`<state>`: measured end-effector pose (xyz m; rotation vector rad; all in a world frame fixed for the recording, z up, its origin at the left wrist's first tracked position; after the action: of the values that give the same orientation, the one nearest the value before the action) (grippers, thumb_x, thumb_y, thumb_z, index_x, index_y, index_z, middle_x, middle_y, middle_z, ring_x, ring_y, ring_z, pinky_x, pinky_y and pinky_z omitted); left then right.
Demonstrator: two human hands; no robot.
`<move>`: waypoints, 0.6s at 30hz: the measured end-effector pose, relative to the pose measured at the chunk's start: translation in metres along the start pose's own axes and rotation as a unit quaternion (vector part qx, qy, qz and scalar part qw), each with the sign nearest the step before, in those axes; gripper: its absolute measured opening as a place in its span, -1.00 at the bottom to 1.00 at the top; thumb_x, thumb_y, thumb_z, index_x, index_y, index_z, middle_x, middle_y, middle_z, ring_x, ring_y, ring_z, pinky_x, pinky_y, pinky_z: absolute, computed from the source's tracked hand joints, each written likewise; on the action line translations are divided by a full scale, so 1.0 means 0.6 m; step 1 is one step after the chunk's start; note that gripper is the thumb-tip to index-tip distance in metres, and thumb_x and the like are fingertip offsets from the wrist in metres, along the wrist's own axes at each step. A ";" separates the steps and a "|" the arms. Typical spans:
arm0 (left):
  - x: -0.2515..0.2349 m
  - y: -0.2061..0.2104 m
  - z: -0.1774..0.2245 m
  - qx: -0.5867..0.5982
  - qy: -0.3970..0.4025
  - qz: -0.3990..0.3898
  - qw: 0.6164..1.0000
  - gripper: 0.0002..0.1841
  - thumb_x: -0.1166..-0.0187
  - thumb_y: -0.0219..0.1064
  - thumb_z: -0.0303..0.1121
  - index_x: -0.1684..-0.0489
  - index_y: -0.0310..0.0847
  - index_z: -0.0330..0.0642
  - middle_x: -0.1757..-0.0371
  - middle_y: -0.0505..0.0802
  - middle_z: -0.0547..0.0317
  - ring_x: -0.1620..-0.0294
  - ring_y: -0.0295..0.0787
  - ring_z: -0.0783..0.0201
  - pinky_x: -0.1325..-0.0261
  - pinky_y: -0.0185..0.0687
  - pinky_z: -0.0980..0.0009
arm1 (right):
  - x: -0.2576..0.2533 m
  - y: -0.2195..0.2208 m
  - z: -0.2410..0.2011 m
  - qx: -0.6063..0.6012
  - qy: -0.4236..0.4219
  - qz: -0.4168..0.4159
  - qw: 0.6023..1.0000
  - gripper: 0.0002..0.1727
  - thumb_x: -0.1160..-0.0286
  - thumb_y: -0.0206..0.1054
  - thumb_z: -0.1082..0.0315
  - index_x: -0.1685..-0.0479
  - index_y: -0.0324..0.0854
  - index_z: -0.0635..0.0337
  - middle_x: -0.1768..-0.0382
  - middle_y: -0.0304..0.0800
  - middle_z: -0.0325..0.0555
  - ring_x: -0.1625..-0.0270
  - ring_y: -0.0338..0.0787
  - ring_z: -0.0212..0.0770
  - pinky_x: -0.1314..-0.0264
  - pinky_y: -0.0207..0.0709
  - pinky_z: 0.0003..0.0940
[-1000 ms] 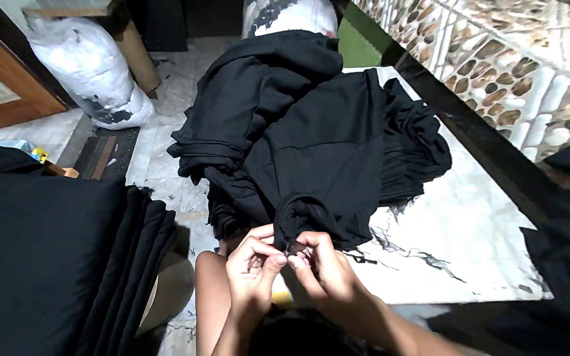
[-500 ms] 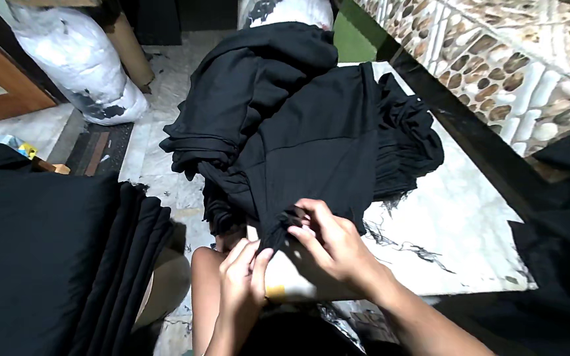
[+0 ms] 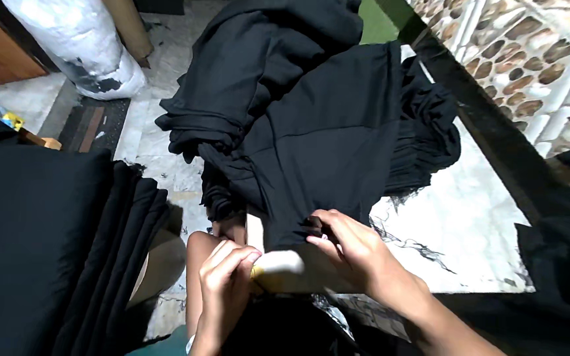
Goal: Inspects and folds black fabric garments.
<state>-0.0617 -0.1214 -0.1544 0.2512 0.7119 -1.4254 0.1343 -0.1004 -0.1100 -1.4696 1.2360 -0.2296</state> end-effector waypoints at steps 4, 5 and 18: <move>-0.008 0.007 -0.004 -0.004 0.006 0.014 1.000 -0.69 -0.76 0.19 -0.22 0.37 0.71 -0.17 0.31 0.79 0.25 0.09 0.66 0.52 -0.09 0.51 0.66 | 0.014 0.009 0.012 0.003 -0.014 -0.049 0.999 -0.68 -0.72 0.16 0.19 -0.01 0.62 0.31 0.20 0.76 0.05 0.16 0.77 -0.13 -0.02 0.64 -0.45; -0.009 0.013 -0.008 -0.019 0.001 0.017 1.000 -0.64 -0.80 0.12 -0.15 0.41 0.64 -0.13 0.23 0.78 0.25 -0.02 0.65 0.49 -0.18 0.49 0.62 | 0.015 0.004 0.011 0.000 -0.009 -0.037 0.999 -0.67 -0.74 0.15 0.18 -0.01 0.60 0.31 0.23 0.73 0.03 0.18 0.74 -0.18 0.00 0.62 -0.51; 0.004 0.094 -0.030 0.442 -0.226 0.138 0.857 -0.61 -0.30 0.39 -0.69 -0.03 0.47 -0.12 0.17 0.92 0.38 0.21 0.92 0.44 0.10 0.88 0.43 | 0.030 0.018 0.001 -0.040 0.062 0.004 0.997 -0.68 -0.70 0.20 0.20 0.05 0.60 0.36 0.31 0.71 0.03 0.32 0.68 -0.33 0.17 0.54 -0.66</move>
<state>-0.0134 -0.1040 -0.1839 0.6708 -0.4022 -1.3734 0.1363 -0.1119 -0.1276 -1.5372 1.3636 -0.2724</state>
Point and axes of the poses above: each hand's wrist, its own x-axis away from the middle knuckle, its own y-axis out of the palm, z = x × y, the point moved 7 cm from there along -x, towards the middle knuckle
